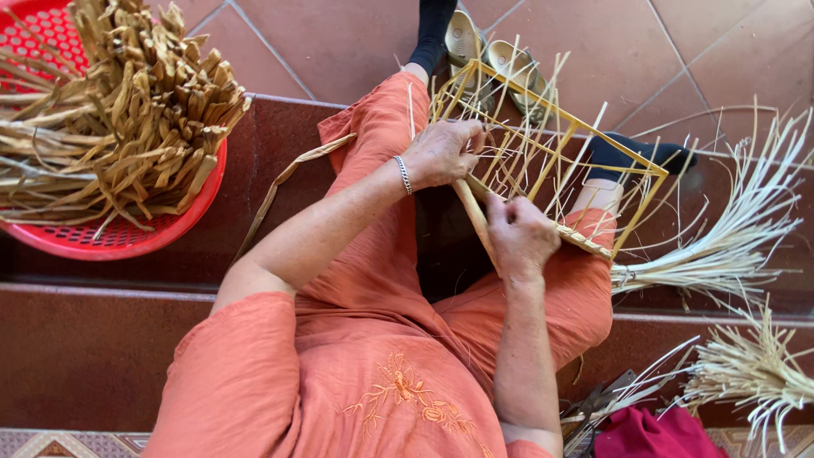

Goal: The person weaves dried plant fibers around a rectangular frame to form a basket. They interlace the fibers by hand, trim excess with scissors, and continue wrapping the frame edges.

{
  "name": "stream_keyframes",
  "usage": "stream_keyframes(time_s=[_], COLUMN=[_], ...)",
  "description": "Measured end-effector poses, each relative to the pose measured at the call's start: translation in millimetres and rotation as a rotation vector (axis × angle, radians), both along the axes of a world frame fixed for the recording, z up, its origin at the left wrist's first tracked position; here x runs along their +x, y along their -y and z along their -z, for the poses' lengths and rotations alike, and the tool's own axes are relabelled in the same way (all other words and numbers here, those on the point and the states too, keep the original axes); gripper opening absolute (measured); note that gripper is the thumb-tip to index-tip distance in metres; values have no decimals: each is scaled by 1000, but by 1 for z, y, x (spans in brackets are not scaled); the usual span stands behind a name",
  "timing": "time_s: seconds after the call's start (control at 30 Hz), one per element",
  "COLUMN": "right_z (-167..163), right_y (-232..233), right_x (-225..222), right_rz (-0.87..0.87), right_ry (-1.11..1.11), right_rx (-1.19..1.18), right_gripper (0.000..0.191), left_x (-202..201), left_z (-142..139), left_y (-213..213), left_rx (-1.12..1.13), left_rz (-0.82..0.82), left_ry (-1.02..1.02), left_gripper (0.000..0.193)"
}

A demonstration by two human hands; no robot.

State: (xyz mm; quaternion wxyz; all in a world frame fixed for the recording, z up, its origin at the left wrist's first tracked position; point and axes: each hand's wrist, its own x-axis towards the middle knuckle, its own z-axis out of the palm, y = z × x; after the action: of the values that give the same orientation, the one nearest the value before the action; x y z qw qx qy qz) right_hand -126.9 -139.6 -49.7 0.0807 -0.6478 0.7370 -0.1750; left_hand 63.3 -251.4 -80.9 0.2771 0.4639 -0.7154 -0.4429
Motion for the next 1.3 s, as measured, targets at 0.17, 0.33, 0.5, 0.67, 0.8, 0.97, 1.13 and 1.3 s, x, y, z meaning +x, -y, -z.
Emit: stream_keyframes(time_s=[0.17,0.33,0.5,0.67,0.8,0.97,1.13,1.3], right_z=[-9,-14,-32,-49,-56,-40,-20,-20], right_y=[-5,-4,3,8,2,-6,-7,-20], right_x=[-33,-29,6,44,60,82,94,72], right_rz=[-105,-198,-255,-336,-367,-199,-94,27], right_ry=[-92,-196,40,66,127,756,1358,1562], right_rx=[-80,-265,-286,-263,-280,81,330,126], right_gripper=[27,19,12,9,7,18,37,26], left_x=[57,171,213,206,205,190,144,88], left_z=[0,51,93,109,107,60,-8,-44], left_y=[-2,-16,-49,-52,-53,-81,-101,-104], left_rx=[389,132,15,-22,-84,-5,-89,-185], left_rz=[-171,-653,-559,-608,-625,-388,-80,139], left_ry=[-559,-273,620,876,562,21,-104,-25], left_gripper=[11,5,28,28,10,17,17,31])
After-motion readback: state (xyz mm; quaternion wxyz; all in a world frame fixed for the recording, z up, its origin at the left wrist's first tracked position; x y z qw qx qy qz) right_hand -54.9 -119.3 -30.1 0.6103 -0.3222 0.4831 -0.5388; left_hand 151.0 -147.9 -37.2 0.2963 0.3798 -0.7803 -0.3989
